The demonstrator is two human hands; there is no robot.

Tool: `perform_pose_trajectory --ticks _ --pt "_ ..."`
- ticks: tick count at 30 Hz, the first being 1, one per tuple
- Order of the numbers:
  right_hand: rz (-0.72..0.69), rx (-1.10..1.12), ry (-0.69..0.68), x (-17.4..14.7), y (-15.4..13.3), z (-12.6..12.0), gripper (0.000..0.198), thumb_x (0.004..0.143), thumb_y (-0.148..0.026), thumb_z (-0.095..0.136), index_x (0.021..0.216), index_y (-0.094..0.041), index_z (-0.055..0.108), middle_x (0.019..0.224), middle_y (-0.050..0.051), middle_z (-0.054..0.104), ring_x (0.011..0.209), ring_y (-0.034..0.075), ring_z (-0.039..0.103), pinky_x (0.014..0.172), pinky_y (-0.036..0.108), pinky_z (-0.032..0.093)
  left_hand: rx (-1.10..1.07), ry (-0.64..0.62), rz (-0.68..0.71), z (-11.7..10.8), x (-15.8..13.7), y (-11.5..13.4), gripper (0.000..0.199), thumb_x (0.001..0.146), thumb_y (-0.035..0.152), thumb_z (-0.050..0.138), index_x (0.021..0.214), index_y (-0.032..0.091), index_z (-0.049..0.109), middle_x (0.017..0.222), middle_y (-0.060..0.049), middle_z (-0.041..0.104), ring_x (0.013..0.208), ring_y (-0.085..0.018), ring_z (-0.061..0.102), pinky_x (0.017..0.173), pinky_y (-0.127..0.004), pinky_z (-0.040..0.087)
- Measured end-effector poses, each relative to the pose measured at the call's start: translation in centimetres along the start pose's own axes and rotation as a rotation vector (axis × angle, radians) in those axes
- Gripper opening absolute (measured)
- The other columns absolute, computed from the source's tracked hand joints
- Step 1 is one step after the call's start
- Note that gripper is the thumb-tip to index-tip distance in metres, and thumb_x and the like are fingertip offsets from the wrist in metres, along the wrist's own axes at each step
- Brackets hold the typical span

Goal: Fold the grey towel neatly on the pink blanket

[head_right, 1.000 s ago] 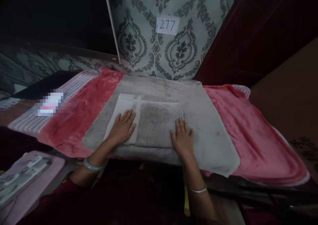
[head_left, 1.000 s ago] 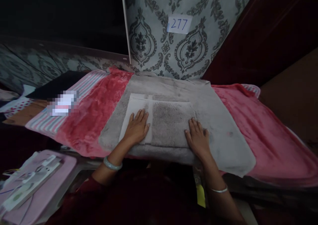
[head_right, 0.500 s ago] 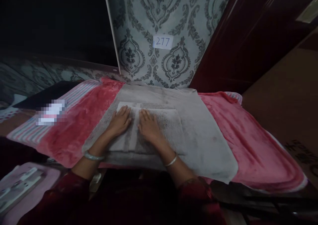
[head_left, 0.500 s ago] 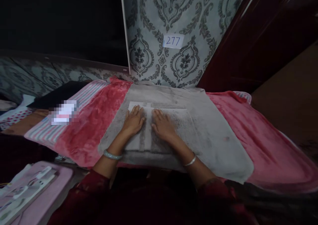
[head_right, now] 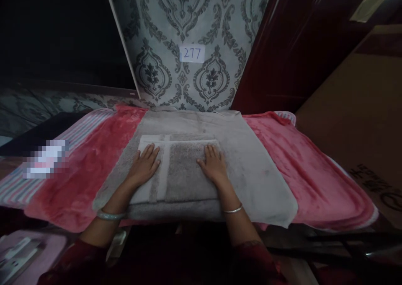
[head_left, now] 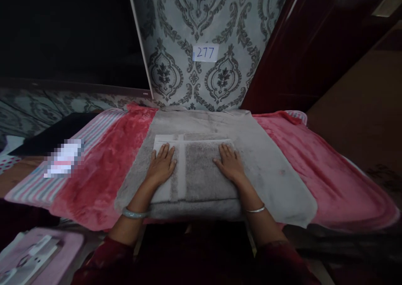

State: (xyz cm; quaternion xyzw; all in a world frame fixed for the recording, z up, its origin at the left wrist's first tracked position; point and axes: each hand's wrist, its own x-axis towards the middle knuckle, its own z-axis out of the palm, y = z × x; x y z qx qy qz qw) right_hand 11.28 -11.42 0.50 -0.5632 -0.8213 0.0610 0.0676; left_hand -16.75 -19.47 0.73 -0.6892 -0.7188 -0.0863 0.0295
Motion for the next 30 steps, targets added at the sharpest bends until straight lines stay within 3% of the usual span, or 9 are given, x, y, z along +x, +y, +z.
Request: perform_pose_trajectory --ticks 5,11,15,18,20,26,30 --pt "0.157 0.072 -0.02 -1.7 4.1 0.6 0.069 0.102 -0.047 0.027 0.161 -0.012 0.022 0.166 0.015 0.02 0.153 0.027 0.02 0.119 0.058 0.023 -0.018 0.006 -0.005 0.0 -0.1 0.2 0.06 0.1 0.037 0.034 0.156 0.015 0.036 0.164 -0.016 0.027 0.154 -0.028 0.022 0.123 -0.057 0.021" --pt "0.134 0.168 0.051 -2.9 6.8 1.8 0.067 0.1 -0.046 0.028 0.159 -0.014 0.03 0.161 0.014 0.036 0.149 0.029 0.03 0.118 0.056 0.027 -0.053 -0.038 -0.024 -0.7 0.2 0.3 0.059 0.1 0.038 0.036 0.156 0.017 0.036 0.165 -0.014 0.025 0.154 -0.027 0.02 0.124 -0.055 0.019" --pt "0.182 0.184 0.123 -4.6 6.9 1.4 0.063 0.101 -0.043 0.028 0.155 -0.013 0.038 0.158 0.016 0.041 0.147 0.031 0.034 0.116 0.058 0.029 -0.078 -0.08 -0.039 -1.7 -0.9 0.3 0.055 0.101 0.036 0.037 0.153 0.018 0.041 0.165 -0.014 0.027 0.154 -0.027 0.023 0.123 -0.055 0.022" --pt "0.161 0.158 0.32 -6.3 4.5 0.8 0.058 0.102 -0.04 0.026 0.15 -0.015 0.047 0.154 0.017 0.046 0.147 0.034 0.032 0.114 0.063 0.027 -0.077 -0.03 -0.026 -2.3 -3.4 1.2 0.053 0.102 0.037 0.035 0.15 0.018 0.045 0.162 -0.015 0.035 0.152 -0.028 0.027 0.122 -0.057 0.023" --pt "0.051 0.141 0.372 -7.4 1.4 0.6 0.054 0.103 -0.036 0.028 0.146 -0.017 0.052 0.154 0.016 0.047 0.148 0.033 0.03 0.116 0.063 0.023 -0.073 0.015 0.017 -2.3 -5.4 2.2 0.053 0.101 0.038 0.035 0.15 0.017 0.045 0.16 -0.015 0.037 0.152 -0.029 0.029 0.122 -0.057 0.022" --pt "-0.449 0.131 0.151 -9.4 -8.6 2.2 0.054 0.1 -0.035 0.045 0.151 -0.018 0.046 0.16 0.012 0.039 0.15 0.03 0.026 0.121 0.056 0.017 -0.058 0.06 0.105 -0.5 -8.6 4.4 0.056 0.1 0.04 0.038 0.151 0.018 0.043 0.16 -0.014 0.039 0.151 -0.029 0.029 0.123 -0.056 0.022" --pt "-0.494 0.117 0.142 -10.0 -9.2 3.0 0.056 0.101 -0.039 0.046 0.153 -0.019 0.042 0.162 0.01 0.036 0.151 0.028 0.026 0.121 0.053 0.02 -0.011 0.095 0.098 0.3 -8.8 4.5 0.056 0.1 0.041 0.04 0.151 0.018 0.044 0.161 -0.013 0.037 0.151 -0.03 0.029 0.123 -0.055 0.023"
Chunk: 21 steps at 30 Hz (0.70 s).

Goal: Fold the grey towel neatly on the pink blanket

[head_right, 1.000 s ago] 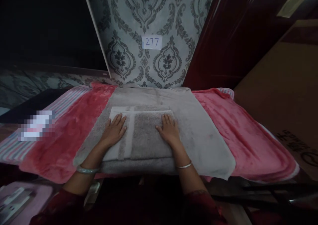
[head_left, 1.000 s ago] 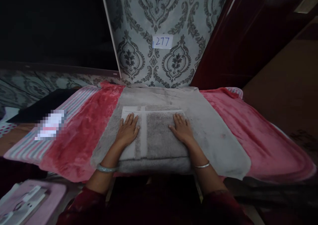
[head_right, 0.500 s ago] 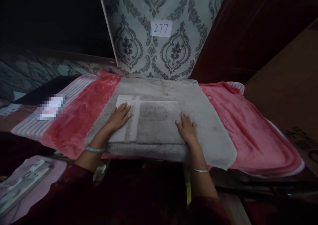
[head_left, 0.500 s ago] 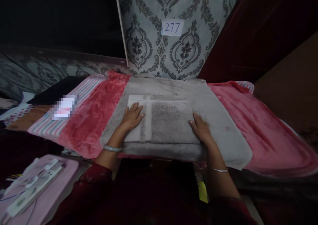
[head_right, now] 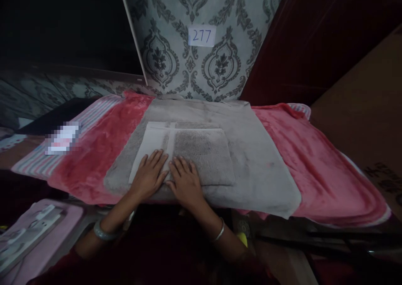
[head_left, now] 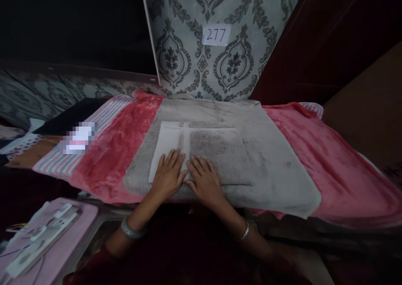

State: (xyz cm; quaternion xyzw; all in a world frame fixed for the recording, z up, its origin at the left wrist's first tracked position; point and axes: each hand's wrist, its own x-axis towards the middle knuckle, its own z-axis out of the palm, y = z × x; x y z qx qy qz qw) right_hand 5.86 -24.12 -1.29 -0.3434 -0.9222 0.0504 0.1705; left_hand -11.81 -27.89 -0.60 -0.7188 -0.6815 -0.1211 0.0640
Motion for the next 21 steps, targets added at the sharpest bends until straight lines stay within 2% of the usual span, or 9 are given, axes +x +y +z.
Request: perform_pose_trajectory --ticks 5,9,13,17,21 --pt "0.139 -0.062 0.034 -3.4 4.2 -1.3 0.055 0.1 -0.043 0.05 0.152 -0.024 0.046 0.16 0.007 0.039 0.15 0.029 0.028 0.119 0.053 0.024 0.018 -0.002 0.015 0.0 -0.1 -0.1 0.058 0.1 0.04 0.038 0.152 0.014 0.043 0.161 -0.015 0.035 0.152 -0.031 0.028 0.122 -0.057 0.024" --pt "0.293 -0.091 0.134 -7.3 8.4 -1.9 0.057 0.099 -0.043 0.047 0.153 -0.026 0.044 0.16 0.007 0.04 0.151 0.03 0.026 0.117 0.055 0.027 0.019 -0.003 0.01 0.0 -0.1 0.0 0.058 0.1 0.04 0.038 0.152 0.014 0.043 0.161 -0.015 0.036 0.151 -0.031 0.029 0.122 -0.056 0.025" --pt "0.348 -0.013 0.217 -10.2 11.4 -1.6 0.057 0.1 -0.044 0.042 0.155 -0.028 0.041 0.159 0.008 0.042 0.147 0.03 0.034 0.115 0.057 0.03 0.002 0.002 -0.003 0.1 0.0 0.1 0.059 0.1 0.04 0.039 0.153 0.014 0.04 0.16 -0.015 0.037 0.151 -0.03 0.029 0.123 -0.055 0.023" --pt "0.35 0.088 0.212 -11.0 12.8 -1.8 0.054 0.1 -0.046 0.036 0.148 -0.027 0.05 0.154 0.009 0.048 0.145 0.029 0.039 0.115 0.057 0.031 -0.055 -0.018 0.013 -0.2 -0.4 -0.4 0.064 0.099 0.042 0.041 0.155 0.012 0.035 0.16 -0.016 0.036 0.152 -0.029 0.028 0.124 -0.054 0.022" --pt "0.407 0.101 0.354 -9.1 12.1 -2.3 0.056 0.101 -0.047 0.031 0.142 -0.019 0.056 0.142 0.014 0.059 0.138 0.029 0.048 0.113 0.054 0.037 -0.132 -0.053 0.031 -1.2 -1.3 -2.1 0.057 0.101 0.035 0.036 0.154 0.017 0.037 0.158 -0.012 0.041 0.15 -0.023 0.034 0.124 -0.051 0.025"
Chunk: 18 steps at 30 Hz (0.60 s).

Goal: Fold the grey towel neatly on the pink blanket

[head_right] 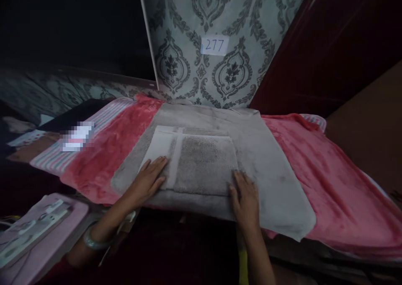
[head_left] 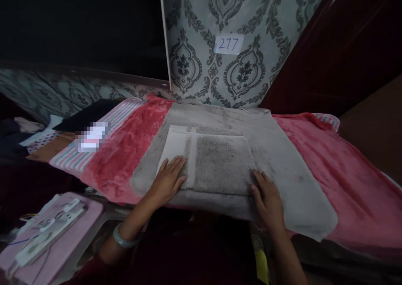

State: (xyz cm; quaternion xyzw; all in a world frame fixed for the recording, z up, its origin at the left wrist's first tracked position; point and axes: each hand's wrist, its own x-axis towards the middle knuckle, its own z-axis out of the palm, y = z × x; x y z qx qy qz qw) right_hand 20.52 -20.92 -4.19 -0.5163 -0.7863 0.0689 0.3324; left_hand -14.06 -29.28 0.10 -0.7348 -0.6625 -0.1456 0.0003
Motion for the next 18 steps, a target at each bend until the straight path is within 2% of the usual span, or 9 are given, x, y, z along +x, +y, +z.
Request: perform_pose_trajectory --ticks 1,3,7,10,13,15,18 --pt "-0.004 0.007 0.016 0.7 -1.1 0.3 0.056 0.101 -0.046 0.031 0.143 -0.017 0.056 0.141 0.015 0.06 0.136 0.029 0.05 0.113 0.053 0.038 -0.003 0.009 -0.027 -0.3 -0.1 -0.4 0.055 0.101 0.032 0.034 0.153 0.018 0.039 0.157 -0.012 0.043 0.149 -0.023 0.035 0.124 -0.052 0.025" --pt "-0.072 0.027 -0.04 2.6 -4.3 1.2 0.056 0.101 -0.041 0.03 0.146 -0.016 0.052 0.143 0.014 0.059 0.136 0.028 0.05 0.114 0.051 0.037 0.011 0.039 -0.096 -1.0 0.3 -1.1 0.053 0.1 0.026 0.031 0.15 0.016 0.044 0.156 -0.013 0.044 0.149 -0.024 0.036 0.124 -0.054 0.023" --pt "-0.35 0.026 -0.334 6.5 -13.1 3.7 0.059 0.098 -0.026 0.03 0.155 -0.01 0.039 0.157 0.014 0.043 0.148 0.026 0.033 0.121 0.051 0.028 0.014 0.063 -0.191 -1.7 2.4 -2.3 0.058 0.094 0.015 0.033 0.151 0.016 0.043 0.158 -0.012 0.041 0.15 -0.024 0.032 0.124 -0.056 0.022" --pt "-0.534 -0.006 -0.485 7.8 -18.2 5.5 0.063 0.099 -0.027 0.033 0.158 -0.007 0.03 0.164 0.013 0.028 0.153 0.025 0.021 0.124 0.05 0.021 -0.021 0.035 -0.257 -1.4 3.6 -2.9 0.062 0.092 0.014 0.033 0.153 0.014 0.038 0.159 -0.013 0.039 0.15 -0.024 0.032 0.122 -0.056 0.026" --pt "-0.595 -0.042 -0.616 8.2 -19.7 7.3 0.064 0.101 -0.036 0.038 0.159 -0.01 0.028 0.165 0.012 0.027 0.154 0.024 0.019 0.125 0.051 0.015 -0.023 0.024 -0.288 -0.4 3.7 -3.2 0.057 0.096 0.017 0.03 0.151 0.011 0.042 0.16 -0.015 0.037 0.15 -0.026 0.031 0.12 -0.056 0.03" --pt "-0.609 -0.06 -0.681 8.8 -19.0 8.4 0.068 0.101 -0.045 0.039 0.16 -0.011 0.027 0.165 0.012 0.024 0.154 0.025 0.018 0.125 0.053 0.013 -0.011 0.036 -0.275 0.2 3.4 -3.3 0.055 0.098 0.019 0.028 0.15 0.011 0.044 0.16 -0.015 0.036 0.151 -0.026 0.03 0.12 -0.056 0.03" --pt "-0.646 -0.064 -0.707 10.7 -17.2 9.6 0.076 0.101 -0.056 0.036 0.161 -0.012 0.022 0.166 0.013 0.018 0.155 0.025 0.013 0.125 0.055 0.01 0.0 0.045 -0.26 0.6 3.1 -3.4 0.054 0.098 0.018 0.029 0.15 0.012 0.044 0.16 -0.014 0.037 0.151 -0.026 0.031 0.12 -0.056 0.029"
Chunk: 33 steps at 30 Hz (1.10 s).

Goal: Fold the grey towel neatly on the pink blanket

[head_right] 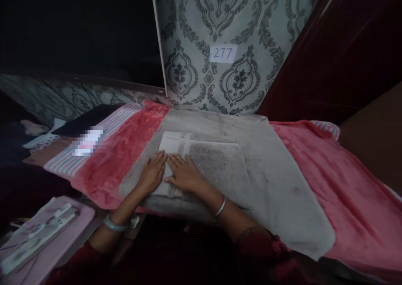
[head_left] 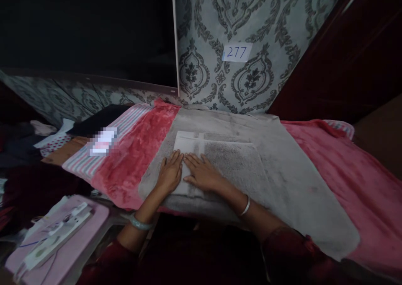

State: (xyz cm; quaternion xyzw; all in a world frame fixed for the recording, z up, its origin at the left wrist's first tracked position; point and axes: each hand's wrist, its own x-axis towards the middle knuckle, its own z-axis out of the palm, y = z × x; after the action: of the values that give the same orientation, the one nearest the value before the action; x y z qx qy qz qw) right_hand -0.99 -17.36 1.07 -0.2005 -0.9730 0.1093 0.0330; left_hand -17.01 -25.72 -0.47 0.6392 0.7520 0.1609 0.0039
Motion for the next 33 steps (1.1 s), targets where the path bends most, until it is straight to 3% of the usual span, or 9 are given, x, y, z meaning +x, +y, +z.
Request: perform_pose_trajectory --ticks 5,12,18,22,28,30,33 --pt "0.016 -0.043 -0.019 2.1 3.6 -1.4 0.073 0.102 -0.057 0.034 0.161 -0.016 0.024 0.167 0.01 0.014 0.155 0.024 0.011 0.125 0.052 0.009 -0.009 0.016 -0.002 0.2 0.1 -0.2 0.054 0.099 0.018 0.031 0.15 0.016 0.045 0.159 -0.013 0.039 0.15 -0.025 0.032 0.121 -0.055 0.029" --pt "0.11 -0.113 -0.025 5.0 6.5 -2.7 0.069 0.102 -0.046 0.036 0.162 -0.015 0.021 0.168 0.01 0.013 0.155 0.025 0.011 0.124 0.056 0.009 -0.017 0.013 -0.01 0.2 0.2 -0.2 0.053 0.099 0.018 0.032 0.149 0.017 0.046 0.159 -0.012 0.039 0.15 -0.026 0.033 0.121 -0.055 0.029" --pt "0.303 -0.132 0.024 5.9 8.8 -4.4 0.06 0.103 -0.039 0.037 0.159 -0.02 0.03 0.166 0.011 0.022 0.154 0.029 0.016 0.121 0.06 0.016 -0.029 0.002 -0.021 -0.2 0.2 0.0 0.052 0.099 0.018 0.033 0.149 0.016 0.046 0.159 -0.013 0.039 0.15 -0.026 0.033 0.121 -0.054 0.029" --pt "0.324 -0.12 0.111 2.3 8.9 -5.0 0.062 0.103 -0.039 0.037 0.16 -0.016 0.029 0.166 0.015 0.021 0.154 0.03 0.014 0.12 0.059 0.018 -0.038 -0.004 -0.026 -0.3 0.1 -0.1 0.052 0.099 0.02 0.032 0.149 0.015 0.046 0.16 -0.013 0.038 0.15 -0.025 0.032 0.122 -0.054 0.028" --pt "0.101 -0.106 0.089 -6.5 5.9 -2.4 0.063 0.102 -0.041 0.038 0.162 -0.024 0.023 0.166 0.01 0.024 0.154 0.027 0.016 0.122 0.057 0.017 0.037 0.012 -0.01 -1.3 0.5 1.4 0.049 0.1 0.031 0.037 0.143 0.014 0.053 0.156 -0.017 0.043 0.147 -0.031 0.038 0.12 -0.064 0.024" --pt "0.047 -0.105 0.074 -7.8 5.2 -1.6 0.063 0.103 -0.04 0.037 0.162 -0.024 0.022 0.166 0.009 0.025 0.154 0.026 0.017 0.122 0.057 0.017 0.057 0.035 0.081 -1.4 1.1 2.7 0.048 0.1 0.031 0.035 0.142 0.017 0.054 0.156 -0.015 0.045 0.148 -0.029 0.037 0.122 -0.062 0.021" --pt "0.008 -0.092 0.03 -7.7 5.4 -1.2 0.064 0.104 -0.045 0.036 0.162 -0.021 0.022 0.166 0.01 0.024 0.154 0.026 0.018 0.122 0.058 0.016 0.061 -0.026 0.252 -0.6 2.0 4.6 0.051 0.1 0.031 0.038 0.149 0.018 0.047 0.162 -0.011 0.036 0.152 -0.026 0.027 0.124 -0.058 0.019"
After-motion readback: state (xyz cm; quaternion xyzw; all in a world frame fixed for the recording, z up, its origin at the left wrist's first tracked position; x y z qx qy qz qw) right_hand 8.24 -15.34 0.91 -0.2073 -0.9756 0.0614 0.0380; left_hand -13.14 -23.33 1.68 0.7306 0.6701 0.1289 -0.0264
